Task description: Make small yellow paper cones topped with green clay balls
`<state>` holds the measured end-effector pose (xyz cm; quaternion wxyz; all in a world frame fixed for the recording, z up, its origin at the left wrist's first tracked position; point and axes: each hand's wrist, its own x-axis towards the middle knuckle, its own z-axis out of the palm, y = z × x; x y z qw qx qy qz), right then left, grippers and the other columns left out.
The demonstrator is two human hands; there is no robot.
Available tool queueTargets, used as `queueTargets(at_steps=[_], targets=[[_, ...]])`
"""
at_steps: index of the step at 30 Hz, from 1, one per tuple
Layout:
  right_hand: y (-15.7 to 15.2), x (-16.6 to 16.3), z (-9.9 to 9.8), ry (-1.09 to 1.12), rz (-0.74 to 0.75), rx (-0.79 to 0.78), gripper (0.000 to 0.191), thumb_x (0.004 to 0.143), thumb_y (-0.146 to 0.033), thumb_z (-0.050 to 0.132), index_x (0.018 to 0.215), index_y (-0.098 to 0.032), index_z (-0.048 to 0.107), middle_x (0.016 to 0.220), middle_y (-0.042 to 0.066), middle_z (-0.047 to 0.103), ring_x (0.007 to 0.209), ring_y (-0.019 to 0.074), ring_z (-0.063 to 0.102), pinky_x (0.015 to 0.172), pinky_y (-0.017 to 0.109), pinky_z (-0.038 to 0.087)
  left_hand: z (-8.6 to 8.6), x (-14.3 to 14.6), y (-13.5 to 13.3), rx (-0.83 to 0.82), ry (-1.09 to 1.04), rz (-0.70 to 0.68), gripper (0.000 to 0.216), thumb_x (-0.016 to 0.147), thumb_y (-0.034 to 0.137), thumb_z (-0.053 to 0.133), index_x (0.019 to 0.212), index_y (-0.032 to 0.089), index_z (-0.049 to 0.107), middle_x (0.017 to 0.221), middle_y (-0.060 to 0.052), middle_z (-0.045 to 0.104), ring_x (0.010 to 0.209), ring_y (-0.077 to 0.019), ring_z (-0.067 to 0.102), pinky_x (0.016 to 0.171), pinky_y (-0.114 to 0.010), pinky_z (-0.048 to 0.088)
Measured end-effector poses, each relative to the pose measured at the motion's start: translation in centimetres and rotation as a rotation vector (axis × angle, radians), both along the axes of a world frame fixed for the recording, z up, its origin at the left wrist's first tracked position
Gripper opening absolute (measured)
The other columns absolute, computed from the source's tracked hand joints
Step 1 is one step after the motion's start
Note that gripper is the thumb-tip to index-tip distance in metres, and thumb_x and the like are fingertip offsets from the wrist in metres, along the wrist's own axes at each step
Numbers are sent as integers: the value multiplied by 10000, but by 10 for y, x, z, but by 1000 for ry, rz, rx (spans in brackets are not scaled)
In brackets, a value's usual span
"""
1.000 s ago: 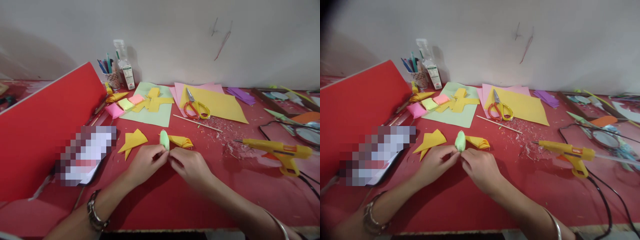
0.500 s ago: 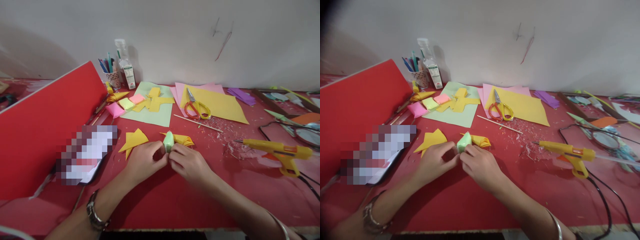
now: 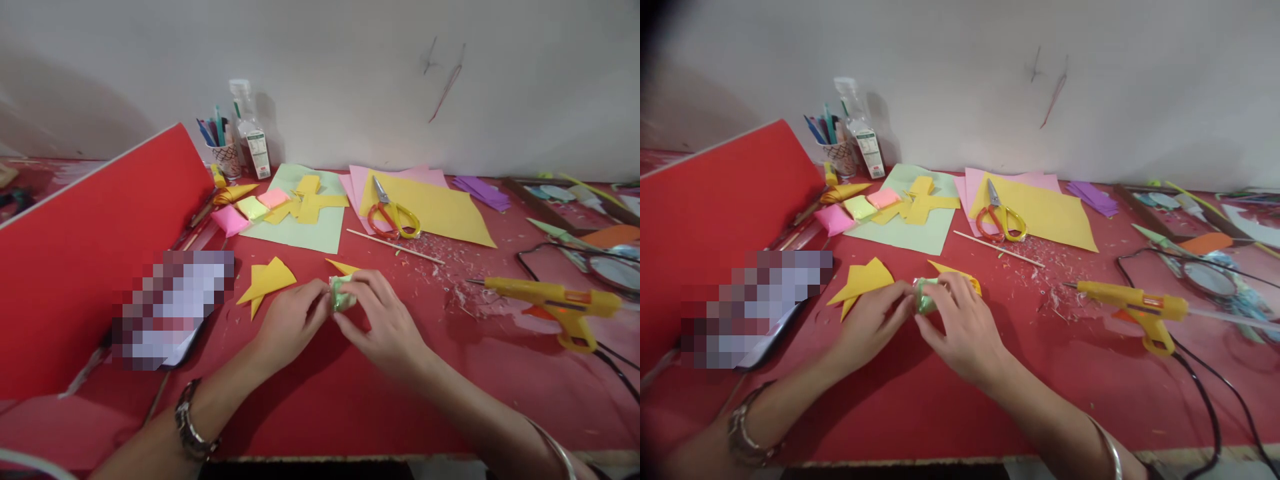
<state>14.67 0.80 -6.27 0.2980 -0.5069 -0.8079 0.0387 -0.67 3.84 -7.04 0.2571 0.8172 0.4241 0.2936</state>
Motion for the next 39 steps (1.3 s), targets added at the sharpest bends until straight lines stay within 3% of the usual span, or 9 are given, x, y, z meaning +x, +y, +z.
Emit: queueTargets(at_steps=[3, 7, 10, 17, 24, 30, 32, 36, 39], targets=[[0, 0, -1, 134, -39, -79, 308, 737, -213, 509, 1028, -170, 418, 1038, 117, 478, 1019, 235, 447, 824, 384, 411, 3, -1, -2, 49, -32, -57, 240, 836, 221, 347, 632, 173, 465, 568, 39, 520, 505, -84, 472, 488, -185, 344], [0, 0, 0, 234, 65, -214, 225, 764, -181, 480, 980, -198, 417, 941, 68, 520, 856, 177, 518, 725, 309, 445, 3, -2, -2, 108, -77, -59, 255, 828, 212, 376, 587, 171, 448, 507, 59, 479, 463, -68, 447, 469, -173, 319], [1, 0, 2, 277, 80, -195, 125, 793, -166, 460, 912, -198, 441, 842, 42, 529, 763, 152, 518, 670, 275, 439, 1, -2, -1, 146, -68, -44, 251, 839, 233, 398, 612, 166, 477, 515, 58, 511, 461, -65, 458, 466, -168, 318], [4, 1, 3, 267, 81, -109, 129, 766, -117, 478, 875, -184, 457, 836, 48, 532, 786, 161, 501, 690, 280, 420, -2, -5, 2, 250, 60, -62, 291, 865, 314, 376, 656, 165, 513, 559, 27, 569, 507, -103, 504, 493, -206, 344], [5, 2, 0, 195, 42, -63, 77, 774, -125, 477, 834, -173, 488, 798, 53, 538, 767, 172, 489, 676, 289, 409, -1, -5, 4, 41, -9, -87, 79, 807, 180, 483, 779, 175, 557, 715, 19, 632, 634, -99, 566, 576, -188, 405], [5, 2, -1, 125, 47, -59, 48, 793, -144, 478, 817, -182, 495, 787, 45, 546, 759, 176, 480, 673, 297, 397, -2, -5, 6, -58, 35, -110, 103, 802, 169, 488, 708, 164, 533, 691, 18, 622, 622, -98, 558, 559, -185, 406], [5, 2, 0, 136, 52, -70, 48, 792, -143, 481, 818, -181, 495, 788, 43, 546, 761, 173, 481, 678, 296, 395, -2, -5, 6, -5, 81, -109, 143, 820, 218, 470, 701, 166, 531, 673, 15, 622, 605, -108, 553, 557, -205, 403], [4, 2, 2, 154, 34, -92, 54, 786, -136, 485, 817, -177, 500, 797, 43, 548, 772, 173, 481, 685, 297, 392, 3, -7, 6, 281, 275, -124, 340, 862, 354, 362, 642, 172, 546, 564, 2, 593, 538, -141, 528, 629, -306, 404], [3, 2, 3, 160, 10, -103, 63, 777, -123, 487, 807, -175, 505, 801, 47, 550, 779, 177, 480, 698, 304, 388, 14, -11, 8, 390, 434, 1, 424, 857, 434, 300, 670, 155, 560, 619, -50, 585, 593, -186, 541, 656, -362, 417]])
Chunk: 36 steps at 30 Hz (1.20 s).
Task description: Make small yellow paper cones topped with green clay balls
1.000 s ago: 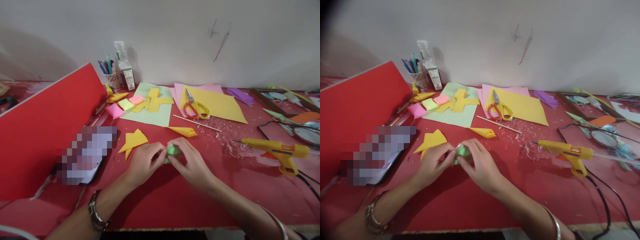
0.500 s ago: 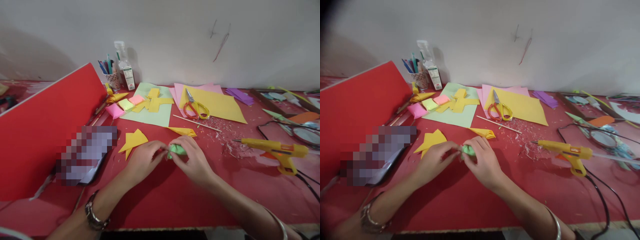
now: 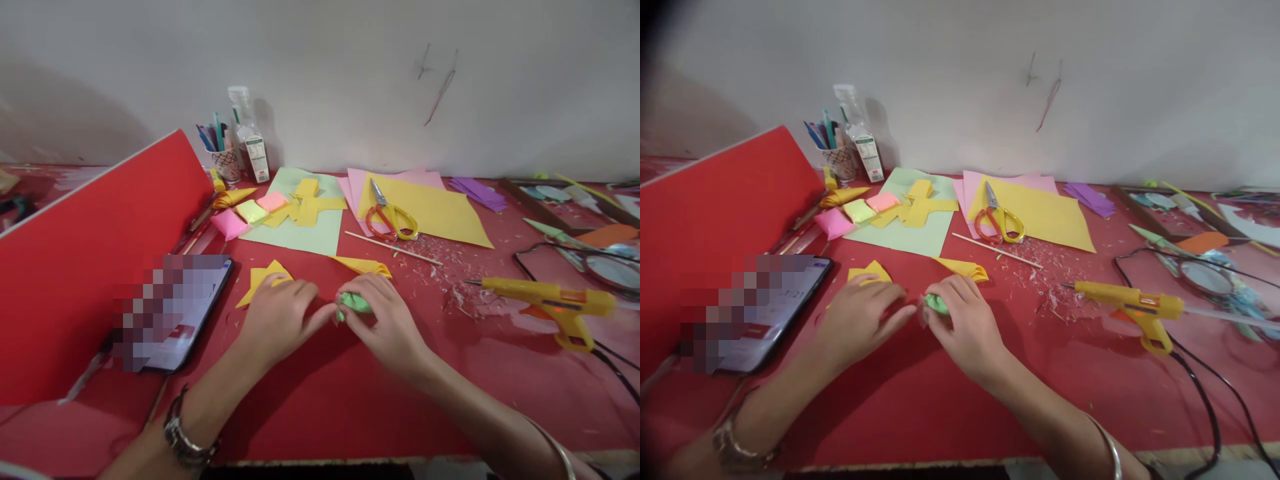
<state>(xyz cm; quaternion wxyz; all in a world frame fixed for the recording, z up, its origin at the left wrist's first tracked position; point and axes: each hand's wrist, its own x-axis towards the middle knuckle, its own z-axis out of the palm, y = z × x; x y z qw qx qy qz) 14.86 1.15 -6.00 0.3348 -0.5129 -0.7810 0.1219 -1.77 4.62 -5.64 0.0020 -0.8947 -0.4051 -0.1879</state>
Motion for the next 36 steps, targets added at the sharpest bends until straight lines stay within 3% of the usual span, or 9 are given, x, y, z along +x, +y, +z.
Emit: queueTargets(at_steps=[5, 8, 12, 17, 20, 24, 27, 30, 36], targets=[[0, 0, 0, -10, -16, -29, 49, 784, -145, 480, 801, -183, 505, 793, 45, 553, 768, 180, 484, 710, 317, 387, 11, -13, 7, 154, 81, 509, 458, 796, 494, 381, 961, 102, 552, 1034, -208, 505, 914, -351, 499, 690, -484, 423], [0, 0, 0, -16, -18, -41, 51, 781, -146, 481, 804, -184, 506, 803, 46, 560, 774, 182, 489, 721, 321, 385, 3, -20, 12, 50, 115, 614, 459, 800, 436, 406, 1106, 107, 500, 1218, -236, 396, 1066, -423, 397, 708, -595, 400], [0, 1, -1, -16, -20, -42, 49, 782, -153, 477, 810, -180, 508, 801, 47, 558, 766, 180, 488, 700, 315, 388, -11, -26, 16, -79, 121, 655, 527, 803, 424, 404, 1213, 94, 420, 1278, -252, 349, 1113, -440, 350, 674, -638, 405], [-1, 1, 0, -16, -27, -25, 45, 785, -157, 474, 804, -182, 506, 798, 46, 560, 769, 184, 491, 694, 318, 395, -8, -24, 16, 134, 18, 585, 510, 796, 385, 435, 1232, 125, 389, 1283, -221, 345, 1139, -405, 343, 857, -651, 264], [-1, 1, 0, -8, -22, 4, 39, 791, -167, 466, 811, -186, 494, 796, 51, 565, 772, 189, 500, 691, 320, 407, -3, -17, 12, 225, -119, 411, 427, 787, 383, 459, 1157, 168, 449, 1221, -162, 403, 1137, -340, 359, 955, -554, 207], [-2, 1, 0, 31, -49, 13, 132, 789, -177, 474, 920, -182, 463, 883, 73, 581, 830, 199, 521, 706, 328, 424, -5, -3, 4, -102, -339, 16, 204, 832, 278, 392, 966, 174, 506, 954, -73, 529, 915, -192, 504, 818, -349, 402], [-1, 1, -1, 67, -66, -2, 145, 800, -182, 461, 944, -193, 452, 910, 70, 581, 842, 192, 528, 707, 323, 429, -10, 5, 0, -291, -405, -165, 117, 824, 224, 398, 861, 178, 499, 862, -34, 536, 790, -135, 519, 708, -260, 436], [0, 2, 0, 90, -62, -38, 73, 808, -179, 460, 877, -201, 472, 853, 48, 582, 800, 174, 528, 691, 303, 427, -14, 9, -3, -368, -385, -192, 70, 796, 212, 447, 763, 179, 499, 744, -2, 556, 679, -118, 525, 615, -230, 431], [-2, 3, 1, 108, -51, -47, 14, 810, -194, 495, 822, -196, 500, 794, 29, 584, 759, 155, 527, 669, 269, 419, -14, 13, -8, -387, -436, -76, 91, 763, 182, 500, 681, 174, 539, 639, 18, 593, 569, -100, 527, 521, -198, 395]])
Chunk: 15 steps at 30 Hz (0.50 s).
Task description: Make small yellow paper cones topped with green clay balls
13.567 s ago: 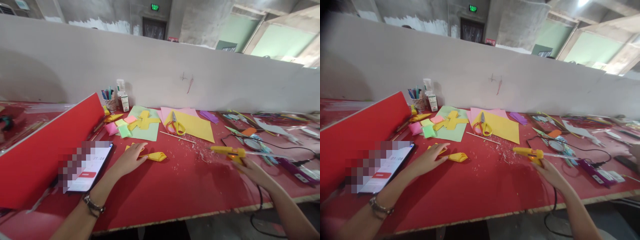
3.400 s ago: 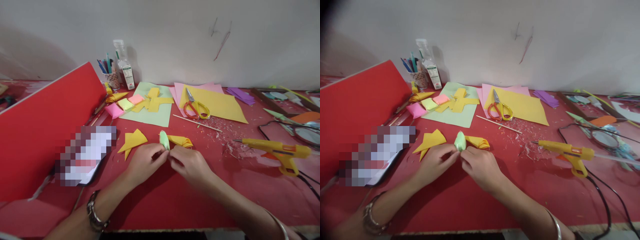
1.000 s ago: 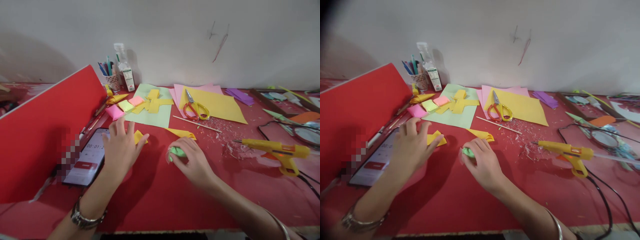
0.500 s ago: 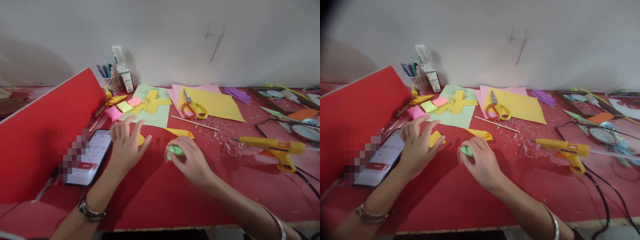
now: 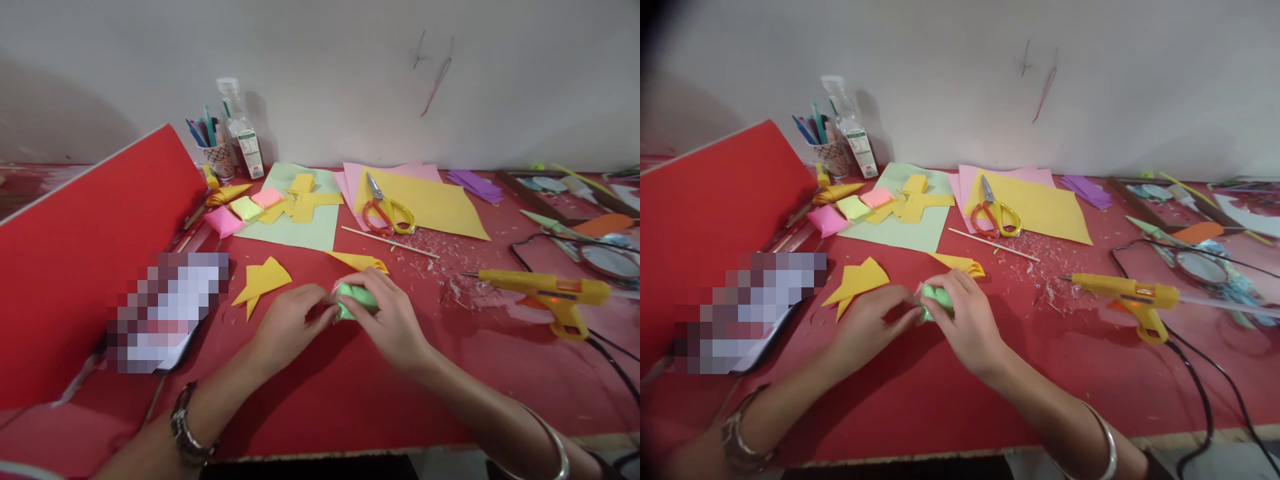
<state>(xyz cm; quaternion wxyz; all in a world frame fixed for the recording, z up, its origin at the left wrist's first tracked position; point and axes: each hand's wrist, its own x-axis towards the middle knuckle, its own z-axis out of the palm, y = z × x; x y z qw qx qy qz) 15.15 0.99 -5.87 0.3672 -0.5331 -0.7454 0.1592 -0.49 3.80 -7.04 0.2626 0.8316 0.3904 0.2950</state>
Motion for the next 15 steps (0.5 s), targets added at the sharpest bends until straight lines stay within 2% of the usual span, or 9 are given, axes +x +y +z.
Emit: queueTargets(at_steps=[3, 7, 15], targets=[[0, -1, 0, 1, 2, 15, 15, 813, -199, 491, 816, -198, 506, 775, 26, 579, 739, 152, 529, 647, 259, 419, 2, 1, -1, -45, -37, -4, 69, 760, 171, 511, 699, 176, 544, 628, 28, 597, 543, -90, 518, 499, -184, 383], [1, -2, -2, -59, 43, -1, 60, 826, -205, 462, 809, -192, 518, 760, 32, 566, 723, 156, 519, 636, 266, 417, 2, 1, 0, -125, -3, -48, 153, 779, 155, 473, 630, 179, 494, 570, 43, 559, 500, -86, 495, 471, -181, 371], [2, -2, -1, -26, 62, 0, 43, 810, -179, 478, 813, -204, 512, 770, 21, 569, 731, 149, 522, 649, 260, 415, 3, -1, 0, -227, -41, -118, 189, 822, 187, 428, 633, 183, 438, 612, 35, 562, 555, -88, 517, 508, -184, 383]])
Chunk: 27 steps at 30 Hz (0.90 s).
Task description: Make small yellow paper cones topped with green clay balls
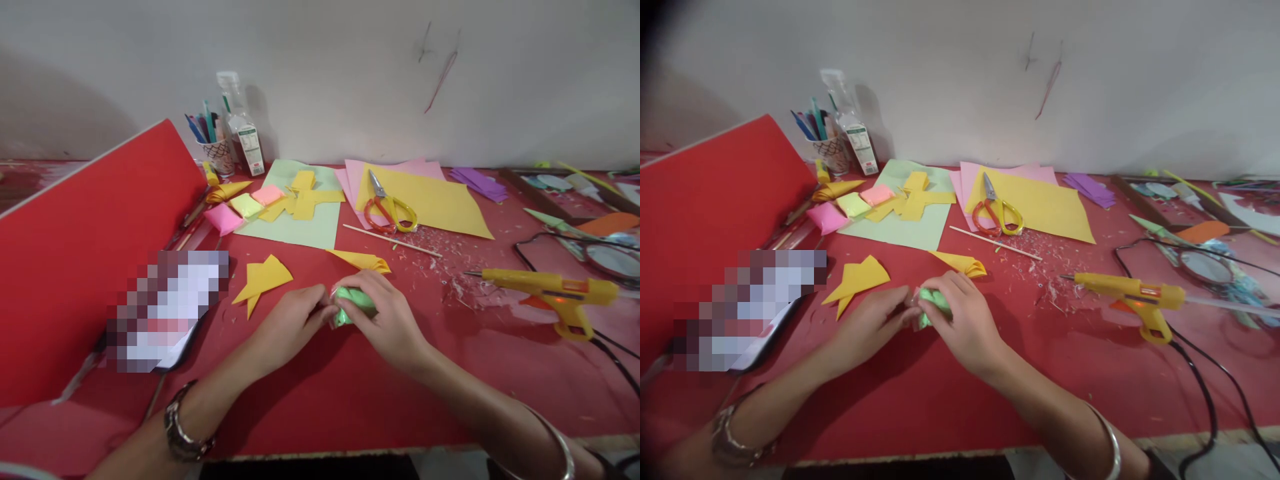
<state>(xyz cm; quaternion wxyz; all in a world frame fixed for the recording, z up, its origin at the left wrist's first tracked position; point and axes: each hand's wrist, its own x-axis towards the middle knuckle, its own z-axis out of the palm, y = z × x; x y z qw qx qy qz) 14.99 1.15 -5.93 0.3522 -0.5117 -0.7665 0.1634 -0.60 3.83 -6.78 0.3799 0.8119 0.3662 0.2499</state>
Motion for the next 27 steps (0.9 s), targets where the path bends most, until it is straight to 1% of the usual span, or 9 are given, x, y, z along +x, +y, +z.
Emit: queueTargets(at_steps=[12, 15, 16, 18, 20, 21, 22, 23, 27], targets=[[-1, -3, -1, 23, 69, 54, 61, 806, -148, 467, 845, -188, 492, 771, 26, 561, 722, 140, 514, 645, 248, 411, 1, -1, 2, -25, 29, 6, 247, 808, 268, 452, 583, 168, 427, 542, 51, 488, 490, -77, 421, 446, -173, 285], [-3, -3, -3, 47, 21, 76, 111, 803, -147, 472, 906, -183, 456, 824, 40, 556, 750, 138, 525, 636, 237, 416, 0, -1, 2, -34, 13, 12, 267, 800, 279, 454, 561, 161, 441, 511, 56, 472, 465, -70, 390, 436, -171, 268], [-4, -3, -3, 42, -13, 122, 119, 800, -157, 480, 913, -178, 446, 837, 49, 549, 765, 142, 523, 641, 242, 415, 0, -1, 2, -27, 6, 18, 272, 797, 283, 455, 554, 161, 437, 502, 59, 459, 458, -68, 379, 432, -170, 262], [-6, -3, -2, -11, -79, 309, 98, 795, -195, 506, 870, -177, 446, 821, 56, 534, 764, 153, 508, 657, 265, 404, -2, 0, 1, 10, -16, 30, 278, 792, 281, 452, 544, 164, 407, 491, 68, 420, 454, -66, 358, 428, -169, 254], [-7, -4, -1, -119, -75, 505, 84, 800, -237, 512, 765, -187, 455, 735, 34, 530, 699, 153, 487, 646, 282, 376, -4, -1, 0, 76, -33, 39, 283, 791, 262, 439, 534, 170, 361, 490, 73, 382, 456, -65, 342, 427, -167, 248], [-7, -4, 0, -173, -49, 537, 127, 808, -252, 501, 709, -190, 451, 679, 20, 525, 649, 145, 474, 618, 277, 359, -5, -1, 0, 118, -31, 43, 283, 789, 248, 433, 532, 173, 341, 489, 75, 369, 453, -64, 334, 425, -167, 243], [-8, -4, 1, -211, -19, 501, 171, 816, -263, 486, 668, -189, 443, 631, 7, 518, 604, 134, 461, 583, 266, 343, -6, -1, 0, 161, -23, 46, 280, 788, 234, 428, 533, 175, 328, 489, 75, 363, 450, -64, 332, 422, -167, 238], [-8, -5, 1, -225, 9, 404, 199, 820, -271, 472, 644, -187, 435, 600, -2, 511, 568, 123, 450, 547, 250, 327, -6, -1, 0, 201, -10, 45, 277, 789, 224, 425, 536, 176, 324, 489, 75, 366, 446, -64, 333, 418, -167, 233], [-8, -6, 3, -104, 74, -109, 186, 804, -274, 465, 651, -177, 425, 573, -30, 483, 489, 79, 411, 456, 191, 286, -4, -3, 0, 342, 44, -8, 286, 836, 257, 384, 562, 176, 357, 497, 63, 435, 434, -69, 386, 412, -171, 252]])
